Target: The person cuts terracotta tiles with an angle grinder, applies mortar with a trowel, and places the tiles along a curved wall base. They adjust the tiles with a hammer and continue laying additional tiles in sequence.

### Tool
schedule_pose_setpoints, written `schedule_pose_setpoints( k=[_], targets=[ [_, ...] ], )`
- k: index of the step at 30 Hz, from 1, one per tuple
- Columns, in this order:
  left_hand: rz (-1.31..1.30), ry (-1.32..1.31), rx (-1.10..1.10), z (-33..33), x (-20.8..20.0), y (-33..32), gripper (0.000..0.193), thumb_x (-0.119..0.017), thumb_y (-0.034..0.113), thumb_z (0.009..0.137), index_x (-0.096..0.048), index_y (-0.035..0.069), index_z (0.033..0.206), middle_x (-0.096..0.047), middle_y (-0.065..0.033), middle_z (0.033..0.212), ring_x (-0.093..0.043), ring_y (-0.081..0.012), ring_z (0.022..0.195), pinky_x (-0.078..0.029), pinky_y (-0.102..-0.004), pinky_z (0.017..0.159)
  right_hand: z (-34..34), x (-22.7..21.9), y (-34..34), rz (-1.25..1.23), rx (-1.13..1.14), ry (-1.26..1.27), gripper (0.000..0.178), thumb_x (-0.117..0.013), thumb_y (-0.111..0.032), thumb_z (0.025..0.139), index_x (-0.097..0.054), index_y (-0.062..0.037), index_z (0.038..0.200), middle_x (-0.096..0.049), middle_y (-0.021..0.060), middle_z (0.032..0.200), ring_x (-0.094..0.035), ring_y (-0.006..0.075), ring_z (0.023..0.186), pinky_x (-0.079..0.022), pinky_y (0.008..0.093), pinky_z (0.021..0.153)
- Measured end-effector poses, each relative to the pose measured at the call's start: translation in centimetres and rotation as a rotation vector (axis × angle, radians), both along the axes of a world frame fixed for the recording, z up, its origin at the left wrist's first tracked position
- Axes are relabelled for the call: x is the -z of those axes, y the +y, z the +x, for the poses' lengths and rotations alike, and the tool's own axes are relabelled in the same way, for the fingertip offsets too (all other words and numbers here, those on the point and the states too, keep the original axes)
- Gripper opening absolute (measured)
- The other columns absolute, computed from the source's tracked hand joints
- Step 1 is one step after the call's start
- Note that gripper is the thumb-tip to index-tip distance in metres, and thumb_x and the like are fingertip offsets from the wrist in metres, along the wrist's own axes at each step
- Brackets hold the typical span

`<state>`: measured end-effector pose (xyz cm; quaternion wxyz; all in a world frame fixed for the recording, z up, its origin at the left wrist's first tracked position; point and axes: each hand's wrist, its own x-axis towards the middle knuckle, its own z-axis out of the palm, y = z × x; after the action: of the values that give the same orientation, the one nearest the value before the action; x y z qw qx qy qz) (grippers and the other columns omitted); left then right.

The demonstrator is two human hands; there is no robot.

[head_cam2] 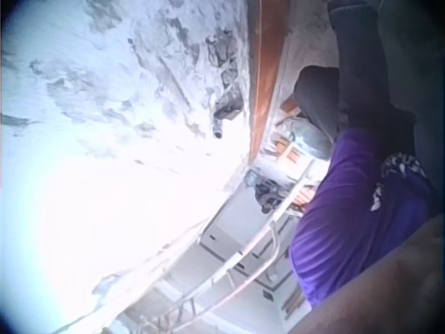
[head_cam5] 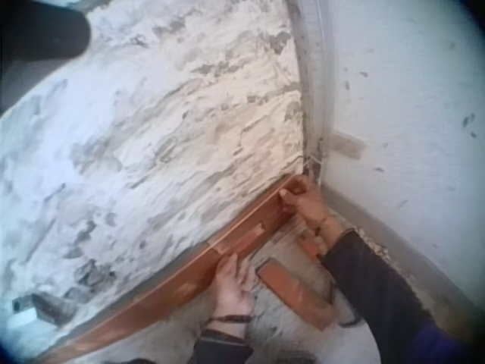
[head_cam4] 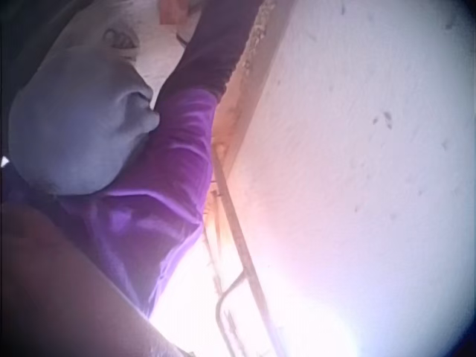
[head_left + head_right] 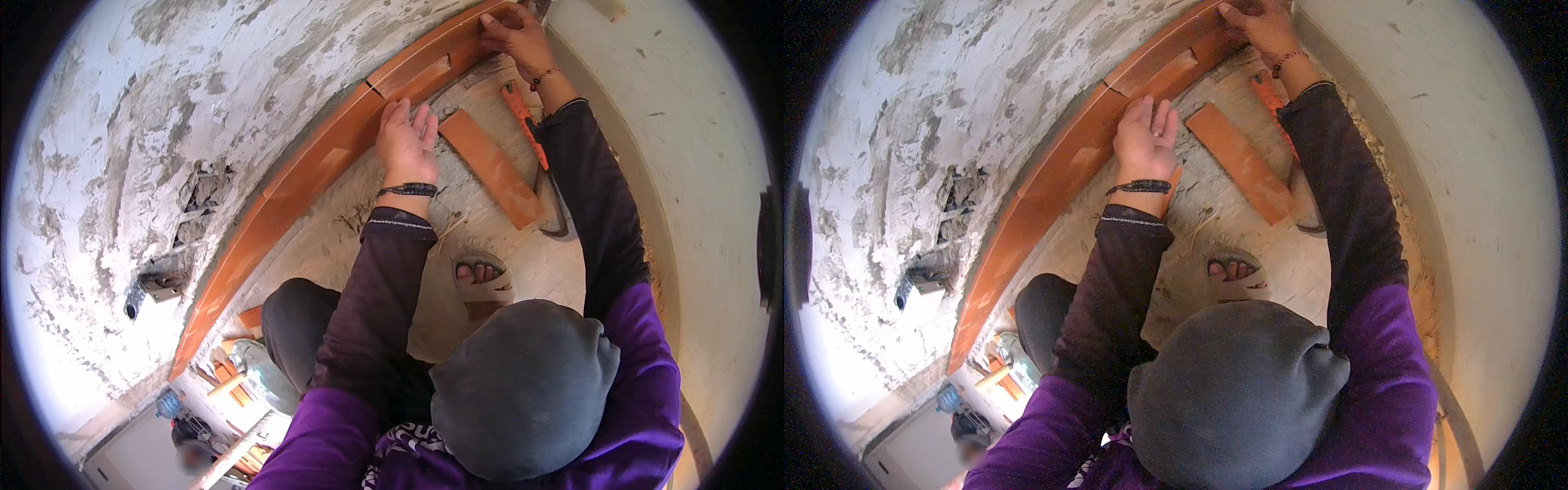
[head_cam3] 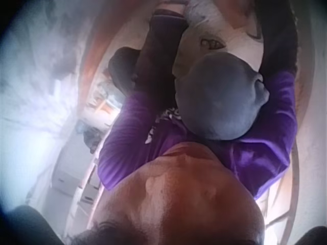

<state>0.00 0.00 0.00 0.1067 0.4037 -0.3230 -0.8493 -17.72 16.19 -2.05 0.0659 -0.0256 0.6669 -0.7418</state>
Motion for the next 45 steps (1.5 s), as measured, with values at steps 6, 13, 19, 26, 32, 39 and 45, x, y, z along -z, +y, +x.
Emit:
schedule_pose_setpoints(
  k=[6,13,19,26,32,39,45],
  targets=[
    [0.006,0.013,-0.022,0.2,-0.8,0.4,0.037,-0.056,0.013,0.095,-0.046,0.005,0.13,-0.048,-0.0083,0.137,-0.054,-0.0263,0.116,-0.049,-0.0387,0.096,1.1,-2.5,-0.3,-0.008,-0.019,-0.103,0.032,-0.065,-0.027,0.092,-0.053,-0.0088,0.115,-0.057,0.0074,0.111,-0.061,0.0248,0.09,-0.055,0.0393,0.069],
    [0.003,0.036,-0.024,0.0,-0.6,0.4,0.035,-0.057,0.015,0.095,-0.048,0.006,0.128,-0.051,-0.0079,0.129,-0.055,-0.0259,0.114,-0.049,-0.0402,0.095,-1.2,0.6,1.7,-0.17,-0.195,-0.09,0.042,-0.064,-0.029,0.094,-0.046,-0.0072,0.125,-0.05,0.0091,0.118,-0.059,0.0297,0.106,-0.052,0.0457,0.095],
    [0.036,0.072,-0.004,-0.1,-0.6,0.4,0.035,-0.061,0.017,0.094,-0.05,0.008,0.126,-0.053,-0.0067,0.125,-0.055,-0.0251,0.113,-0.049,-0.0407,0.095,-1.7,1.9,1.6,-0.295,-0.173,-0.058,0.037,-0.06,-0.027,0.097,-0.046,-0.0058,0.123,-0.053,0.0085,0.112,-0.056,0.0283,0.109,-0.048,0.048,0.098],
    [0.072,0.164,0.13,-0.4,-0.6,1.1,0.042,-0.071,0.025,0.089,-0.053,0.012,0.126,-0.054,-0.0015,0.122,-0.051,-0.0236,0.117,-0.046,-0.0408,0.098,0.2,2.2,2.5,-0.503,-0.097,-0.054,0.02,-0.052,-0.022,0.099,-0.053,-0.0094,0.115,-0.058,0.0084,0.118,-0.056,0.027,0.109,-0.044,0.0484,0.098],
    [0.155,0.328,0.234,-0.8,0.5,1.6,0.042,-0.073,0.026,0.088,-0.052,0.016,0.123,-0.053,0.0021,0.124,-0.048,-0.019,0.12,-0.038,-0.0405,0.105,4.6,1.0,3.6,-0.544,-0.115,0.078,0.021,-0.053,-0.022,0.099,-0.053,-0.007,0.113,-0.06,0.0079,0.113,-0.057,0.0259,0.109,-0.044,0.0465,0.096],
    [0.164,0.433,0.074,1.1,-0.6,7.4,0.032,-0.067,0.027,0.093,-0.054,0.018,0.12,-0.058,-0.001,0.119,-0.053,-0.014,0.114,-0.038,-0.0424,0.106,11.4,-0.8,9.3,-0.401,0.085,0.08,0.021,-0.052,-0.025,0.1,-0.053,-0.0081,0.111,-0.059,0.009,0.115,-0.057,0.0255,0.11,-0.047,0.0449,0.094],
    [-0.16,0.4,0.248,5.1,-6.7,6.8,0.037,-0.062,0.031,0.096,-0.051,0.01,0.125,-0.056,-0.0074,0.126,-0.053,-0.0233,0.121,-0.043,-0.0468,0.104,20.3,-3.5,9.1,-0.459,0.248,-0.069,0.019,-0.051,-0.024,0.099,-0.055,-0.0061,0.107,-0.058,0.0121,0.118,-0.057,0.0255,0.11,-0.051,0.0462,0.09]
  ],
)
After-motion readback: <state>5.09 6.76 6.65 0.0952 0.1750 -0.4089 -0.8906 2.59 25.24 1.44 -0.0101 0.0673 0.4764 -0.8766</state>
